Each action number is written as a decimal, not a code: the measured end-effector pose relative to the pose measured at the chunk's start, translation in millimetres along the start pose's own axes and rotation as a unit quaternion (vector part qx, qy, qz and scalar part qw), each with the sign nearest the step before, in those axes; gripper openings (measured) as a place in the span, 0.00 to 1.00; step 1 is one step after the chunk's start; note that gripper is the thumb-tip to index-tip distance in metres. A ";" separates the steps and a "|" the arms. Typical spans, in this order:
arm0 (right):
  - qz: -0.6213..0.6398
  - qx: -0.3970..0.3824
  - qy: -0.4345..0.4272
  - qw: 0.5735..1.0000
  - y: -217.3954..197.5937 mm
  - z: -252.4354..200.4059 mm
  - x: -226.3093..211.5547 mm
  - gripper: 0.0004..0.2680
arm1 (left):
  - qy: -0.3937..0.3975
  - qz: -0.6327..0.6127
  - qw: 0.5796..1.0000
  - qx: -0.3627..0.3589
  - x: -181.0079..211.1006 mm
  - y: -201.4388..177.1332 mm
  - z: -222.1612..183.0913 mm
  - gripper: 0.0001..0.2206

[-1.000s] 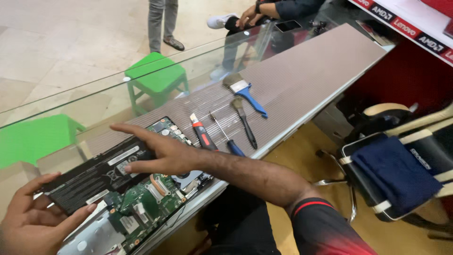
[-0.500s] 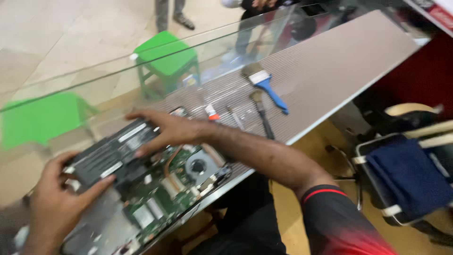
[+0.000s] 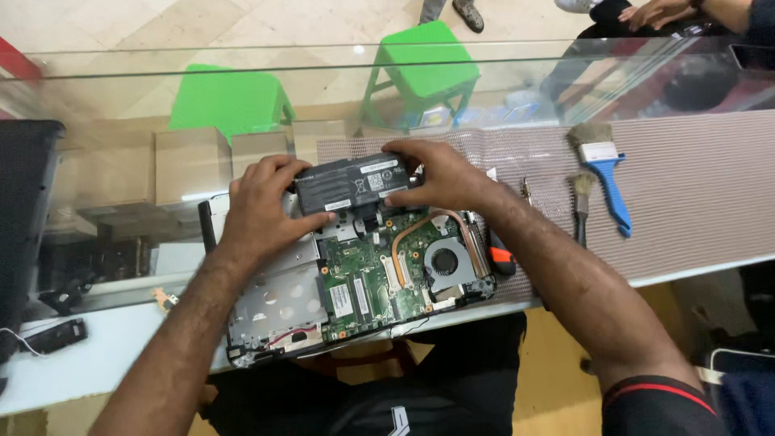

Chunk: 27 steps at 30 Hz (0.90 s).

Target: The person places a laptop battery into the chassis, aligns it with the motherboard, and presses it down to secure it. The hands repeatedly adjust the battery position to ensure proper seating within the laptop frame.

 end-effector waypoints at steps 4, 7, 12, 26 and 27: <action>-0.064 0.010 -0.037 0.997 0.8 -1.6 1.6 0.31 | -0.003 0.025 1.000 -0.010 5.4 3.2 2.2 0.34; -0.159 -0.005 -0.034 0.987 5.6 3.1 12.6 0.33 | 0.011 0.054 0.998 -0.026 0.4 8.7 5.8 0.35; -0.149 -0.011 -0.063 0.987 9.8 -3.0 22.9 0.32 | 0.015 0.069 0.997 -0.037 -3.9 21.5 2.5 0.36; -0.171 -0.018 -0.099 0.980 2.3 -17.1 5.2 0.31 | 0.025 0.093 0.993 -0.061 -3.8 31.1 3.1 0.35; -0.162 -0.023 -0.092 0.982 1.4 -17.5 4.4 0.30 | 0.021 0.084 0.994 -0.069 -3.2 29.5 2.9 0.35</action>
Point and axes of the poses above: each hand's wrist, its own z-axis towards the middle knuckle, its own y-axis out of the palm, x = y × z, the point moved 2 cm from there along z, towards the middle knuckle, and after that the axes turned 4 degrees about y, right-handed, at the moved point
